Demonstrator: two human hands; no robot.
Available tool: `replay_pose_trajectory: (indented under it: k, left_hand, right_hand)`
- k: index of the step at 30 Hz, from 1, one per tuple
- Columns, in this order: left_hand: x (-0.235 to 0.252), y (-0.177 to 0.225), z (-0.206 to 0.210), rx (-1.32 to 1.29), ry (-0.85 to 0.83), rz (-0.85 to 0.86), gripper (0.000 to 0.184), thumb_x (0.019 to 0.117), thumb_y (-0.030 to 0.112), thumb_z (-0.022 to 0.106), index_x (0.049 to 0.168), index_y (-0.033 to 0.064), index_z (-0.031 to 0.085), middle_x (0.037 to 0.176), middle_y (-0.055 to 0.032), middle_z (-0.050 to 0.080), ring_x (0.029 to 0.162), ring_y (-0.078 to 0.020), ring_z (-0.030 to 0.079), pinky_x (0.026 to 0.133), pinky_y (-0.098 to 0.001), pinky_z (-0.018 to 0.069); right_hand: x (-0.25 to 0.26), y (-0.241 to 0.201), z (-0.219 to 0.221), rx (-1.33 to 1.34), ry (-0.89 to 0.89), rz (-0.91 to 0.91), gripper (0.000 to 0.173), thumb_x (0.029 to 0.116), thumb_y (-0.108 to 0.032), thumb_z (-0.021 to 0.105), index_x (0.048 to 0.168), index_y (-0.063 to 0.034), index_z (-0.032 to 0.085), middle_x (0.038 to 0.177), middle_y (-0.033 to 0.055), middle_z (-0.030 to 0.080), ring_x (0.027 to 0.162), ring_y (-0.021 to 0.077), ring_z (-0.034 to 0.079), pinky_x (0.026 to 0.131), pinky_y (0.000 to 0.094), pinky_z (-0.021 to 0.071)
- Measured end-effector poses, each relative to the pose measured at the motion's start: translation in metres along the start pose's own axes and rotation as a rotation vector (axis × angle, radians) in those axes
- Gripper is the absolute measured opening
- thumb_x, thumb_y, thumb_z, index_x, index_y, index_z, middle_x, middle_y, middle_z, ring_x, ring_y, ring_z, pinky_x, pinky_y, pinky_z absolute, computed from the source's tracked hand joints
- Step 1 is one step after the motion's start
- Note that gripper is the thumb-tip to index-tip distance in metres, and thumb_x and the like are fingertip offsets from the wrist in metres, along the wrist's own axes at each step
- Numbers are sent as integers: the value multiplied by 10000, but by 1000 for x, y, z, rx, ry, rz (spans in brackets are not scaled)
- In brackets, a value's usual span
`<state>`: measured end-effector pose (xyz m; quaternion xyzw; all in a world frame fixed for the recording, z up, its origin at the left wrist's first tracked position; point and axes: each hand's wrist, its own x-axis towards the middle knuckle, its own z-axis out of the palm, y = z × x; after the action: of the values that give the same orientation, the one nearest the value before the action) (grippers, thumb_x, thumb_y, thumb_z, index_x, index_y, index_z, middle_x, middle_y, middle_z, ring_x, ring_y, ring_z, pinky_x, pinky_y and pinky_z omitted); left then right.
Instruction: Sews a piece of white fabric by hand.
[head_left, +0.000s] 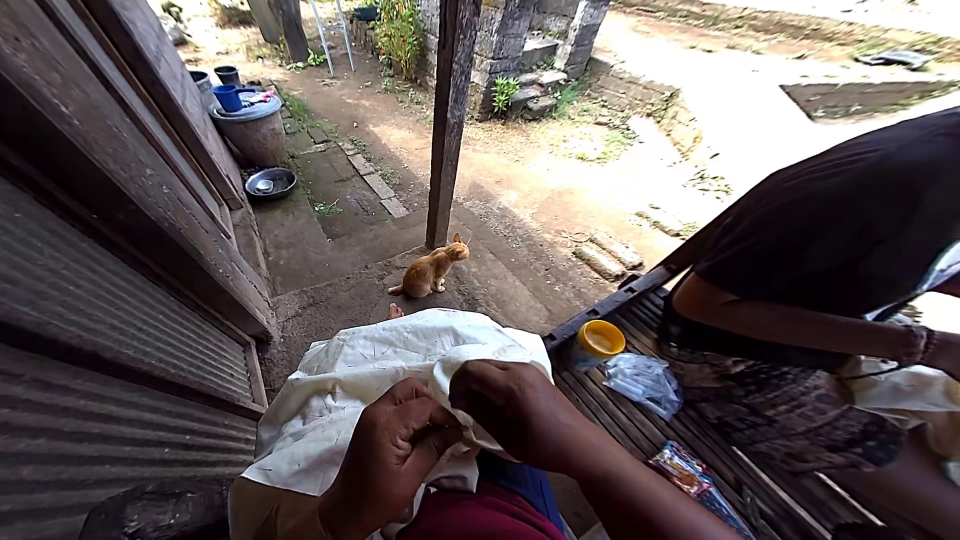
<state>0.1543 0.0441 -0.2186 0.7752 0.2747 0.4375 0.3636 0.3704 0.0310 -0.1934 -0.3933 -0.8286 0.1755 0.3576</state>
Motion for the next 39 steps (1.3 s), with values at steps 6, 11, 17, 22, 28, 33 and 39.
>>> replay_pose_trajectory:
  k: [6, 11, 17, 22, 28, 33, 39]
  left_hand:
    - [0, -3, -5, 43, 47, 16, 211, 982, 302, 687, 935, 104, 743, 911, 24, 620, 828, 32, 592, 709, -99, 512]
    - [1, -4, -4, 3, 91, 48, 159, 974, 254, 703, 935, 104, 737, 937, 20, 625, 853, 9, 605, 724, -115, 527]
    - [-2, -5, 5, 115, 71, 125, 181, 970, 271, 707, 937, 94, 723, 938, -1, 615, 866, 19, 593, 759, -99, 511]
    - [3, -5, 0, 194, 172, 127, 145, 940, 244, 725, 915, 102, 730, 922, 7, 632, 875, 21, 609, 762, -95, 514]
    - [4, -3, 0, 204, 175, 146, 95, 923, 213, 736, 915, 119, 731, 933, 14, 642, 900, 6, 621, 780, -115, 532]
    - [2, -4, 2, 250, 122, 156, 140, 960, 295, 693, 923, 165, 727, 927, 36, 639, 903, -12, 599, 812, -170, 497]
    - [4, -6, -1, 239, 162, 148, 163, 964, 312, 694, 924, 157, 727, 936, 34, 650, 921, -5, 613, 817, -156, 509]
  right_hand:
    - [0, -1, -1, 59, -89, -218, 134, 1000, -156, 610, 928, -94, 704, 789, 34, 659, 714, 130, 641, 620, 282, 529]
    - [1, -1, 1, -104, -21, 7, 111, 949, -157, 618, 892, -100, 695, 776, 35, 676, 672, 152, 666, 568, 346, 549]
    - [4, -8, 1, -104, 48, -44, 124, 985, -156, 583, 918, -101, 672, 789, 34, 664, 691, 134, 654, 591, 294, 538]
    - [1, -7, -3, -61, -87, -178, 116, 957, -149, 620, 876, -112, 696, 759, 22, 663, 680, 135, 646, 580, 294, 525]
    - [4, -8, -3, -190, 15, -3, 120, 929, -158, 617, 845, -104, 685, 736, 34, 659, 635, 163, 656, 530, 355, 530]
    - [5, -15, -1, -163, 69, -88, 133, 971, -165, 586, 882, -108, 668, 748, 31, 645, 662, 146, 643, 559, 302, 522]
    - [4, -12, -5, -78, -18, -188, 135, 971, -151, 609, 872, -107, 690, 759, 29, 661, 698, 143, 650, 600, 292, 530]
